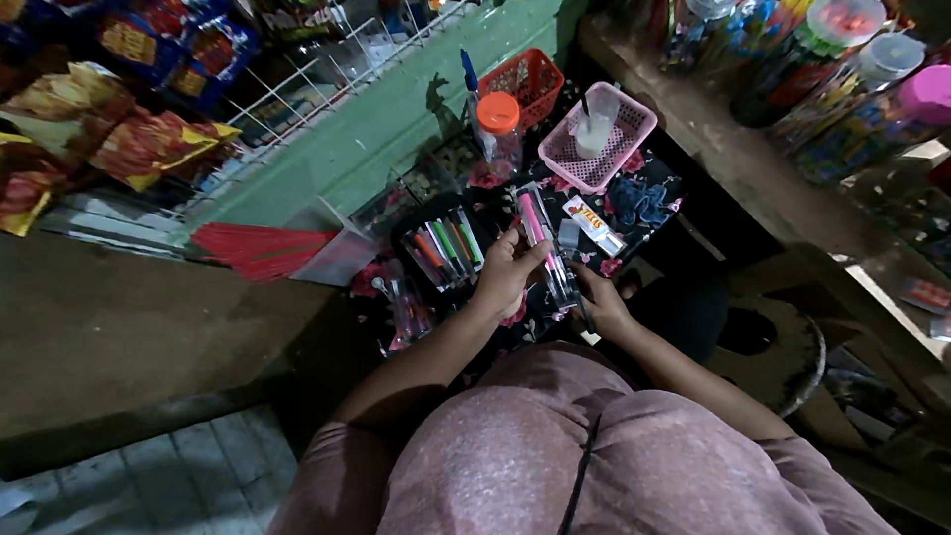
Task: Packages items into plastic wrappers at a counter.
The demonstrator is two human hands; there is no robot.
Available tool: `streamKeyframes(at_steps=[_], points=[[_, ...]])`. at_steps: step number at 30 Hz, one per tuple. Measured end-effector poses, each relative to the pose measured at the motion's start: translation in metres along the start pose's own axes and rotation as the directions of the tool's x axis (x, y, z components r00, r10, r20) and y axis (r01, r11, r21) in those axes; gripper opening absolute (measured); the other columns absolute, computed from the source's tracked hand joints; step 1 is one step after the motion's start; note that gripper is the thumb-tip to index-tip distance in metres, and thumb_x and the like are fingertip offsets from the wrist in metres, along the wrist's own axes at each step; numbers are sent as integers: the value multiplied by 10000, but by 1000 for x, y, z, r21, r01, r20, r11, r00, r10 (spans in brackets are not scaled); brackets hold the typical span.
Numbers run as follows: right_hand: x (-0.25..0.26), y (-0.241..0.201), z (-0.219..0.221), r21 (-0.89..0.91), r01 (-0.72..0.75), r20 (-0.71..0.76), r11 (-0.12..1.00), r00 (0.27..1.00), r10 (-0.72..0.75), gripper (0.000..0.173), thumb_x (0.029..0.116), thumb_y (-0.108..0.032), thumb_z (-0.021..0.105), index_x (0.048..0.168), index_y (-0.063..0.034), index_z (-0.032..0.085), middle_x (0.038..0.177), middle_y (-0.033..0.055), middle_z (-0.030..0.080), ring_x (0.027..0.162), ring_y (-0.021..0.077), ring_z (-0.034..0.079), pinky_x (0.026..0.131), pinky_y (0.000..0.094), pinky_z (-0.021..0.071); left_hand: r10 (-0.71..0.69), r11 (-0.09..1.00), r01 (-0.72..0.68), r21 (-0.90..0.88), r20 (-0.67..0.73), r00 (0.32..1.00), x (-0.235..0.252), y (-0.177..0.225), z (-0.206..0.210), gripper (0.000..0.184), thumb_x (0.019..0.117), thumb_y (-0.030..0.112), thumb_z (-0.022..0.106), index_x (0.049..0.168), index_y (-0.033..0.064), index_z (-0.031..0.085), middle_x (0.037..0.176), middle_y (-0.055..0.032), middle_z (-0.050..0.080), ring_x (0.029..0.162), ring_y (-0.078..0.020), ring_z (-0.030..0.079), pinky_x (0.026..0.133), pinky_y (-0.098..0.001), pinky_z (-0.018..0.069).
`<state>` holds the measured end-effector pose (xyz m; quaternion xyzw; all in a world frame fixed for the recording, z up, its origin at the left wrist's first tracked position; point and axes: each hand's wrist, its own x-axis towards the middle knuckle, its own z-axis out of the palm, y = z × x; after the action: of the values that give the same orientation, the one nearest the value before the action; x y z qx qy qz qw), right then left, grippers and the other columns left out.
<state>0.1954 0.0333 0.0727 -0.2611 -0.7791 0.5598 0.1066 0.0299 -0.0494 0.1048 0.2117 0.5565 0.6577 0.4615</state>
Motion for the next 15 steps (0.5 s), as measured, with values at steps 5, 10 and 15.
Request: streamKeyframes(at_steps=[5,10,15], points=[[16,10,-1,2,-32,23,1000,999,32,520,1007,-218,569,1457,22,467,1174,203,693,1038,245,700,949,459,550,-84,996,84,-22,22,996,3,-11,-1,236,1009,49,592,1238,26,540,1006,-45,640,832,-107,661,748,-298,596],[48,38,4,26,-117,59,993,992,115,411,1063,-182,518,1407,43,532,1195,230,678,1080,269,680,991,464,520,-203,979,203,6,-45,978,36,-36,-15,270,1028,113,594,1269,16,520,1042,-72,618,848,-131,643,751,-315,578],[82,93,11,-138,-207,94,968,971,221,420,1054,-145,543,1430,37,511,1221,297,650,1113,420,654,999,583,491,-313,945,322,56,-128,941,73,-83,-44,312,1045,177,580,1300,5,525,1048,-100,607,832,-143,616,740,-318,556]])
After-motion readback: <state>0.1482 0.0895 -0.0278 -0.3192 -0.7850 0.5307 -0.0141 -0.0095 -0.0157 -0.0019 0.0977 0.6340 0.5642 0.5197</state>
